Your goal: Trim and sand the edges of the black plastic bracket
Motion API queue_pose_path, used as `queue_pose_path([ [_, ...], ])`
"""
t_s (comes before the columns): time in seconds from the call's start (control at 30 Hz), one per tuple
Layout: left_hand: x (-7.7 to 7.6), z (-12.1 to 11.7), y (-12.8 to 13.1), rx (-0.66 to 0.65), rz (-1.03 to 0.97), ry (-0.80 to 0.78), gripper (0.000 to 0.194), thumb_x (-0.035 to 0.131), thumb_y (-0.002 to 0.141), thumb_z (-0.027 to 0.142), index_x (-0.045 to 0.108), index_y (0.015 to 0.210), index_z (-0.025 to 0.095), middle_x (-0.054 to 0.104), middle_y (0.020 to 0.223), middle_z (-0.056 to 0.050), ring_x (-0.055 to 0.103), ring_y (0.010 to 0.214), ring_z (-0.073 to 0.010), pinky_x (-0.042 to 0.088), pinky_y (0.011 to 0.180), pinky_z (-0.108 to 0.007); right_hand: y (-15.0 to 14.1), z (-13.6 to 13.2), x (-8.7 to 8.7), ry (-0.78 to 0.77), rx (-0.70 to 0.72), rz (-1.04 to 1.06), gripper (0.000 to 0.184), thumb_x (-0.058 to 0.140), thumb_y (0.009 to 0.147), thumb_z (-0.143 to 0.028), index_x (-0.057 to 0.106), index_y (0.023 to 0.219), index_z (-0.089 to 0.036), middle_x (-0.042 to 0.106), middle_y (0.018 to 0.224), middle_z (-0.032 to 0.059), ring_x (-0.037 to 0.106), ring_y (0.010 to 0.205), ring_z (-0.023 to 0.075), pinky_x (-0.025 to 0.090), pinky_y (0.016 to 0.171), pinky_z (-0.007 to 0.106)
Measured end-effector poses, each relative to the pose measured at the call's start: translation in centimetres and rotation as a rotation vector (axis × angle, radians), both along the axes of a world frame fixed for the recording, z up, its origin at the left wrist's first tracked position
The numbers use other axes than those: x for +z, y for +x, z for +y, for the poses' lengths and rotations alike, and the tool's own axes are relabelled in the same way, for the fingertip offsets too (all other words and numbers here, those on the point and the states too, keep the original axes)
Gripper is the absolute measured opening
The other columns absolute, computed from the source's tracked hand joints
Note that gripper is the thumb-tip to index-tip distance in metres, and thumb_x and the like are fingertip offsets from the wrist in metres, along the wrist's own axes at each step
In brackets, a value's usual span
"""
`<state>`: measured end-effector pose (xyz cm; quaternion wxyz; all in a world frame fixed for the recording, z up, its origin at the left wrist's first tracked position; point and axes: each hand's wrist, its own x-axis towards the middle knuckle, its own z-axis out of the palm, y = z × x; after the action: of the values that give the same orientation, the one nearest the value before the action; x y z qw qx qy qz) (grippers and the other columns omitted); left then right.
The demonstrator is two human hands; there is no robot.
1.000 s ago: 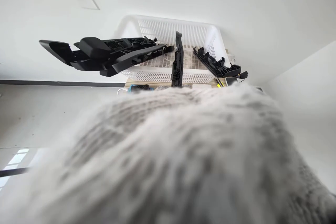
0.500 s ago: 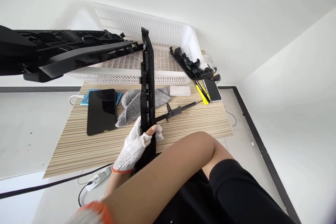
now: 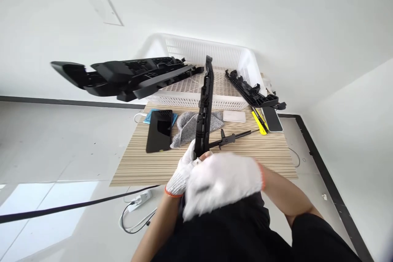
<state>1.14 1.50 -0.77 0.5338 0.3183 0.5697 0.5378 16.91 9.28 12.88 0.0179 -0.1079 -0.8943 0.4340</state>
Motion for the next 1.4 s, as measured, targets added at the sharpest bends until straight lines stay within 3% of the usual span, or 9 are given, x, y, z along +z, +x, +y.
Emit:
queue_pose_path([
  [0.1, 0.0, 0.0, 0.2, -0.012, -0.011, 0.026, 0.050, 0.083, 0.081, 0.049, 0.061, 0.118, 0.023, 0.073, 0.087, -0.002, 0.071, 0.074, -0.0196, 0.055, 0.068, -0.031, 1.7, 2.4, -1.4, 0.176, -0.315, -0.049, 0.025, 0.057, 0.107, -0.038, 0.076, 0.098, -0.023, 0.076, 0.105, 0.0027, 0.071, 0.098, 0.0178, 0.054, 0.090, 0.033],
  [0.17, 0.4, 0.0, 0.5, -0.069, -0.051, 0.040, 0.045, 0.076, 0.090, 0.052, 0.057, 0.117, 0.022, 0.073, 0.085, -0.001, 0.070, 0.067, -0.0177, 0.055, 0.066, -0.031, 3.1, 4.0, -3.3, 0.460, -0.600, -0.210, 0.025, 0.072, 0.097, -0.037, 0.075, 0.118, -0.025, 0.074, 0.120, 0.0060, 0.070, 0.098, 0.0227, 0.054, 0.084, 0.037],
  [0.27, 1.0, 0.0, 0.8, -0.081, -0.065, 0.057, 0.049, 0.076, 0.092, 0.053, 0.053, 0.120, 0.021, 0.073, 0.084, -0.002, 0.070, 0.065, -0.0169, 0.055, 0.065, -0.030, 4.5, 5.3, -6.6, 0.692, -0.625, -0.415, 0.054, 0.078, 0.092, -0.041, 0.067, 0.142, -0.024, 0.069, 0.137, 0.0112, 0.066, 0.116, 0.0319, 0.056, 0.083, 0.040],
  [0.43, 0.8, -0.1, 0.6, -0.092, -0.093, 0.090, 0.047, 0.076, 0.093, 0.053, 0.052, 0.116, 0.021, 0.072, 0.083, -0.001, 0.069, 0.065, -0.0160, 0.053, 0.063, -0.029, 5.3, 5.8, -9.3, 0.765, -0.563, -0.378, 0.028, 0.076, 0.094, -0.044, 0.078, 0.112, -0.023, 0.075, 0.125, 0.0096, 0.065, 0.116, 0.0305, 0.053, 0.080, 0.039],
  [0.6, 0.6, -0.2, 0.4, -0.104, -0.107, 0.098, 0.041, 0.075, 0.094, 0.051, 0.052, 0.111, 0.022, 0.070, 0.078, 0.000, 0.067, 0.064, -0.0153, 0.053, 0.065, -0.029, 6.4, 6.3, -8.5, 0.730, -0.575, -0.153, 0.032, 0.072, 0.096, -0.054, 0.076, 0.089, -0.022, 0.081, 0.093, 0.0044, 0.072, 0.094, 0.0244, 0.045, 0.099, 0.045],
  [0.67, 0.7, -0.2, 0.3, -0.102, -0.098, 0.095, 0.039, 0.075, 0.094, 0.051, 0.053, 0.106, 0.021, 0.070, 0.077, 0.000, 0.066, 0.063, -0.0150, 0.053, 0.065, -0.029, 6.6, 6.1, -8.0, 0.701, -0.605, -0.113, 0.032, 0.068, 0.099, -0.052, 0.076, 0.087, -0.023, 0.079, 0.084, 0.0024, 0.071, 0.085, 0.0216, 0.045, 0.094, 0.042],
  [0.8, 0.7, -0.2, 0.3, -0.125, -0.078, 0.092, 0.040, 0.075, 0.093, 0.053, 0.054, 0.105, 0.021, 0.070, 0.075, 0.000, 0.066, 0.063, -0.0155, 0.053, 0.066, -0.030, 5.8, 5.8, -6.9, 0.582, -0.623, -0.156, 0.026, 0.061, 0.103, -0.044, 0.076, 0.097, -0.024, 0.079, 0.088, 0.0015, 0.070, 0.079, 0.0193, 0.041, 0.068, 0.032],
  [1.2, 0.9, -0.1, 0.1, -0.142, -0.096, 0.081, 0.041, 0.074, 0.095, 0.051, 0.052, 0.112, 0.021, 0.072, 0.083, -0.001, 0.070, 0.067, -0.0169, 0.053, 0.067, -0.031, 2.3, 7.2, -1.5, 0.679, -0.480, -0.451, 0.052, 0.045, 0.106, -0.065, 0.078, 0.126, -0.030, 0.080, 0.094, 0.0074, 0.072, 0.087, 0.0271, 0.038, 0.061, 0.032],
  [1.4, 1.5, 0.0, 0.1, -0.155, -0.084, 0.053, 0.050, 0.076, 0.093, 0.052, 0.050, 0.121, 0.020, 0.072, 0.082, -0.001, 0.069, 0.064, -0.0169, 0.052, 0.066, -0.030, 3.5, 7.6, -2.0, 0.693, -0.468, -0.437, 0.055, 0.030, 0.112, -0.054, 0.077, 0.120, -0.027, 0.079, 0.088, 0.0083, 0.070, 0.075, 0.0244, 0.038, 0.060, 0.033],
])
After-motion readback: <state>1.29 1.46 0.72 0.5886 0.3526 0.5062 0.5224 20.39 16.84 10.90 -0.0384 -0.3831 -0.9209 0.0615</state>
